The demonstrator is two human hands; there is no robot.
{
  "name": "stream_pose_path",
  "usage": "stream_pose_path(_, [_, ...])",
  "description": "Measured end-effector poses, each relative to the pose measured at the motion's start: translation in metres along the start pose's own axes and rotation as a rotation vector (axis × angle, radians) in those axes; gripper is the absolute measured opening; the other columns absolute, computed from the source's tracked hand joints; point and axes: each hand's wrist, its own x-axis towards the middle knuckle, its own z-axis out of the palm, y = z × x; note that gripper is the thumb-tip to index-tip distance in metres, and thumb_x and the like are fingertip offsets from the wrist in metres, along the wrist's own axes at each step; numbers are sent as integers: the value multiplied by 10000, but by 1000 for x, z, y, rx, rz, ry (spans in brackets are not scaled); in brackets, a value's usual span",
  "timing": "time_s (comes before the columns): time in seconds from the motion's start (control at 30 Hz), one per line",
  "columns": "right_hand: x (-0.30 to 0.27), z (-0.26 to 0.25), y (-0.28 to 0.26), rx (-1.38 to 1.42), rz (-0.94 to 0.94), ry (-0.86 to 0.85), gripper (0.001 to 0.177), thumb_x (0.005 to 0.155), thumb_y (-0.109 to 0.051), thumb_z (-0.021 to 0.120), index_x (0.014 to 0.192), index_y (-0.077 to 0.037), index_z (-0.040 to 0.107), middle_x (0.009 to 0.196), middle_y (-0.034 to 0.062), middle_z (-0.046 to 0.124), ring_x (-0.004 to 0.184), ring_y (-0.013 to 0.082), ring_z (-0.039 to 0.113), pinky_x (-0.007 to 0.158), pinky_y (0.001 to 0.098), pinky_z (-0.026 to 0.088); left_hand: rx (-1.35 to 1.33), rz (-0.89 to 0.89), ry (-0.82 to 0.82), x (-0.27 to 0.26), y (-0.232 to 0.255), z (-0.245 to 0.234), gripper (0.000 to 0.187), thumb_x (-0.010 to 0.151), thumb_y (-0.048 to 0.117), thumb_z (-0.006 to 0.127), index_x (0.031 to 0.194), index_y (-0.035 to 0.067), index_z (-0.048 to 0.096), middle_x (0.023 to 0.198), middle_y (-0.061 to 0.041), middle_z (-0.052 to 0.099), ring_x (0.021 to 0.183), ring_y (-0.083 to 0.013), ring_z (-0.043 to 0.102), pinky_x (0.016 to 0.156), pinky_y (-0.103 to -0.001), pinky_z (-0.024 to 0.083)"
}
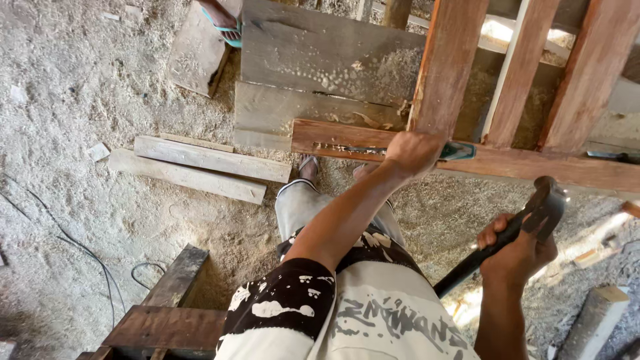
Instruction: The person uses a chisel and hammer to carve a rectangular recess into a wooden frame. They repeatedly strike the chisel to remove wood chips and deepen the groove along the frame.
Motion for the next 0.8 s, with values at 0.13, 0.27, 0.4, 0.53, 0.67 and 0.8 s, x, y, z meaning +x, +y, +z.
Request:
stream_pose_path(0.13, [4,-7,-1,24,-55,-41,330,1147,-329,605,1000,-40,545,772,114,570,563,214,511,500,366,406,-61,158,155,-37,3,-22,109,1013,278,594,986,180,630,649,11,587,482,-110,514,392,-335,461])
stream_pose_path(0.27, [-1,-9,-2,54,-104,-102,431,1197,-341,605,966,14,526,755,125,554,547,215,510,549,377,425,-460,360,539,-124,-34,-67,312,824,339,836,1008,176,645,876,-19,691,708,-132,684,608,-271,618])
stream_pose_path(0.4, [-12,-12,0,124,-38,-103,428,1222,-341,595,975,-7,490,788,124,569,563,207,514,564,372,433,-868,120,848,-161,-88,-110,105,930,82,619,900,169,569,846,18,619,713,-102,590,537,-260,536])
stream_pose_path(0.53, [-12,-8,-1,73,-79,-103,293,1172,-336,592,1222,-47,571,793,108,570,552,199,502,527,355,415,-1093,71,854,-154,-75,-137,190,849,1,649,937,135,547,854,-16,551,749,-118,519,654,-330,469])
stream_pose_path(0.67, [-8,-5,-9,85,-93,-126,337,1146,-317,590,1387,-80,597,792,102,578,551,191,500,517,348,419,-1016,133,698,-165,-18,-161,223,782,33,581,976,137,543,912,-25,568,787,-122,535,647,-311,454])
stream_pose_path(0.8, [-7,-11,-21,29,-124,-175,269,1189,-275,583,1212,-8,561,788,130,586,545,205,522,529,361,416,-1002,305,806,-175,12,-192,137,920,27,628,1019,114,593,979,-62,619,882,-179,634,768,-321,586])
